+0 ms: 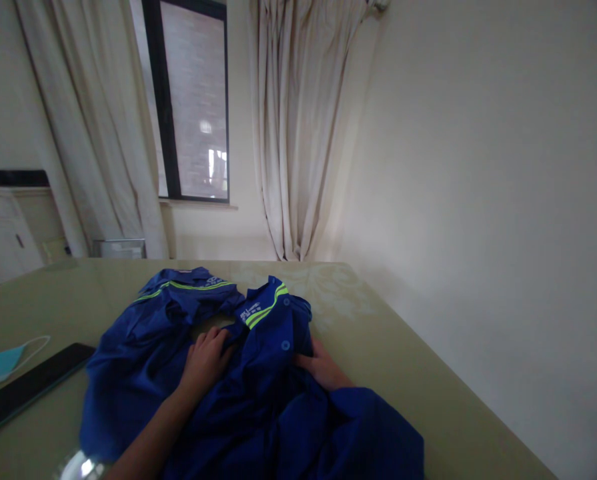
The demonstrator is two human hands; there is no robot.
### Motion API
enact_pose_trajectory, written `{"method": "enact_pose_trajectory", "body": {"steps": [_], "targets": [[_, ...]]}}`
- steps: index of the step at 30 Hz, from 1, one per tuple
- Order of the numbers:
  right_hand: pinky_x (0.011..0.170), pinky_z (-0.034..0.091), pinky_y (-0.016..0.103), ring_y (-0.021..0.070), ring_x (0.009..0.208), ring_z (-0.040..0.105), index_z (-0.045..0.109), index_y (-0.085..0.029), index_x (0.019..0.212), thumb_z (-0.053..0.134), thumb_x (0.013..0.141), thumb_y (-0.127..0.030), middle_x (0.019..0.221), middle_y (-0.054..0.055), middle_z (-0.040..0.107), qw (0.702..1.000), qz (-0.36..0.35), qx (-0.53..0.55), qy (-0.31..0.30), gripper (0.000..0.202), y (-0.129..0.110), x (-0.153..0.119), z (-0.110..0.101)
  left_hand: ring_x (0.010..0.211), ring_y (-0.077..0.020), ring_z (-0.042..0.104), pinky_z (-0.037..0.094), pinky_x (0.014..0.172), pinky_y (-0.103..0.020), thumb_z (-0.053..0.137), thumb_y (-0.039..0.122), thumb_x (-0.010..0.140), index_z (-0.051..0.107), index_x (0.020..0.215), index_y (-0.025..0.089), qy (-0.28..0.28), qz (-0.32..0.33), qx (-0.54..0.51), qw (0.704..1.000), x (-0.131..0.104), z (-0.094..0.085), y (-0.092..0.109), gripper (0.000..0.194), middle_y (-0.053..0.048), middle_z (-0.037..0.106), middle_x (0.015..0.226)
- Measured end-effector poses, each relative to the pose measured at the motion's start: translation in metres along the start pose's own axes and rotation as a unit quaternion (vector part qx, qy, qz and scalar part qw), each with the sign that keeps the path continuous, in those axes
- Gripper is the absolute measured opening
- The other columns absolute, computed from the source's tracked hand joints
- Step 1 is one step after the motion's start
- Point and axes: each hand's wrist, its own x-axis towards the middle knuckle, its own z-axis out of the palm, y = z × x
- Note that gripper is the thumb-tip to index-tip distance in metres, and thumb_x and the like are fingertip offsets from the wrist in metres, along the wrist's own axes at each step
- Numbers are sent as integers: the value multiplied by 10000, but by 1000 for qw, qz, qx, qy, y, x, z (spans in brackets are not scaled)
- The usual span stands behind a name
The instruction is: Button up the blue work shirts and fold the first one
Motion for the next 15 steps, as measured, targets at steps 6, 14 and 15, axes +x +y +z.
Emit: {"method": "enact_pose_trajectory", "body": {"steps": [6,14,15], "targets": [[1114,426,556,351,1212,640,663,-284,1289,903,642,-478,1251,67,725,1000,7,-8,1,717,-4,0,2,1168,-298,546,442,909,-396,465,318,979,621,1195,235,-6,-1,13,1000,-1,-3,2,279,-101,604,1268],[1109,440,542,339,1217,639,656,-271,1282,900,665,-447,1274,70,715,1000,6,14,-8,686,3,0,0,1180,-289,543,445,939,-400,477,299,979,618,1216,232,-7,7,15,1000,2,0,1,284,-100,606,1269],[1105,443,543,337,1202,649,652,-273,1287,899,668,-447,1271,69,716,1000,8,17,-10,689,3,0,0,1178,-287,545,446,937,-398,475,296,980,616,1217,232,-9,12,15,1000,2,0,1,283,-100,608,1262]]}}
